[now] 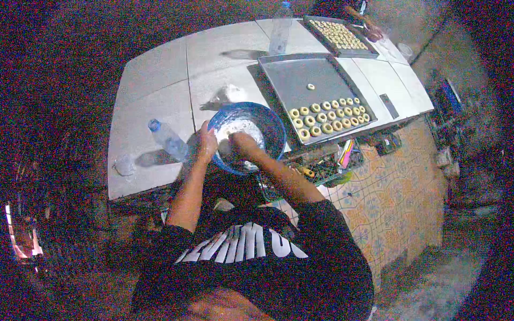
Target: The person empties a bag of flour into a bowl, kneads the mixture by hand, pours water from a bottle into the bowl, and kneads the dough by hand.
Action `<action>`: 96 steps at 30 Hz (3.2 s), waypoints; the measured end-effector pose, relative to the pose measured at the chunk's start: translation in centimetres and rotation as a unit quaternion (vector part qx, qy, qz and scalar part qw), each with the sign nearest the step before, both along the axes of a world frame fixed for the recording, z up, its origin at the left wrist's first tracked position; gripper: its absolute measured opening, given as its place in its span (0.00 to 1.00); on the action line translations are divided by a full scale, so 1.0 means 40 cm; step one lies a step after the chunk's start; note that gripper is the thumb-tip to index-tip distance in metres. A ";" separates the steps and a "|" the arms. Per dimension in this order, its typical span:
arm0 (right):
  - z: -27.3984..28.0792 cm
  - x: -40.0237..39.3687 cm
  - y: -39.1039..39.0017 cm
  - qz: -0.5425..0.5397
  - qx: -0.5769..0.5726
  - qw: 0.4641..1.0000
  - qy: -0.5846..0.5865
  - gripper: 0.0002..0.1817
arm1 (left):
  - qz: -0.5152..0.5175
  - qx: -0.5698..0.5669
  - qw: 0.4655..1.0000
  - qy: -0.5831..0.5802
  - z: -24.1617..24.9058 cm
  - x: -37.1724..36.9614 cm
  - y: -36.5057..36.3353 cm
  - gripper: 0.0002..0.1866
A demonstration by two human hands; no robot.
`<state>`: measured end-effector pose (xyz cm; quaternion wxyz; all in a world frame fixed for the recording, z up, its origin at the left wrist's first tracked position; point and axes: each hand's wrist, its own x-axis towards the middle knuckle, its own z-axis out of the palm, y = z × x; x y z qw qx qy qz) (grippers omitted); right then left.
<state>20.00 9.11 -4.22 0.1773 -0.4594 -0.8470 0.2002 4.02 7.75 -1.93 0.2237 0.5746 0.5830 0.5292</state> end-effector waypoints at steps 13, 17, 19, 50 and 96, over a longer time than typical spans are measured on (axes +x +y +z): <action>0.076 0.028 -0.115 0.007 -0.088 0.996 -0.013 0.28 | -0.004 -0.110 0.986 0.126 0.084 0.010 -0.019 0.17; 0.029 -0.042 -0.126 -0.049 -0.065 0.997 0.019 0.11 | -0.031 -0.038 0.992 0.113 -0.062 -0.028 0.039 0.21; 0.111 -0.041 -0.131 -0.034 -0.063 0.997 -0.020 0.08 | -0.021 -0.088 0.989 0.113 0.008 -0.007 0.008 0.22; 0.078 -0.053 -0.028 0.097 -0.039 0.993 -0.061 0.10 | -0.005 -0.131 0.979 0.159 0.099 0.007 -0.031 0.17; 0.162 -0.039 -0.023 0.101 -0.077 0.991 -0.030 0.15 | 0.009 -0.007 0.997 0.076 -0.060 -0.010 0.018 0.20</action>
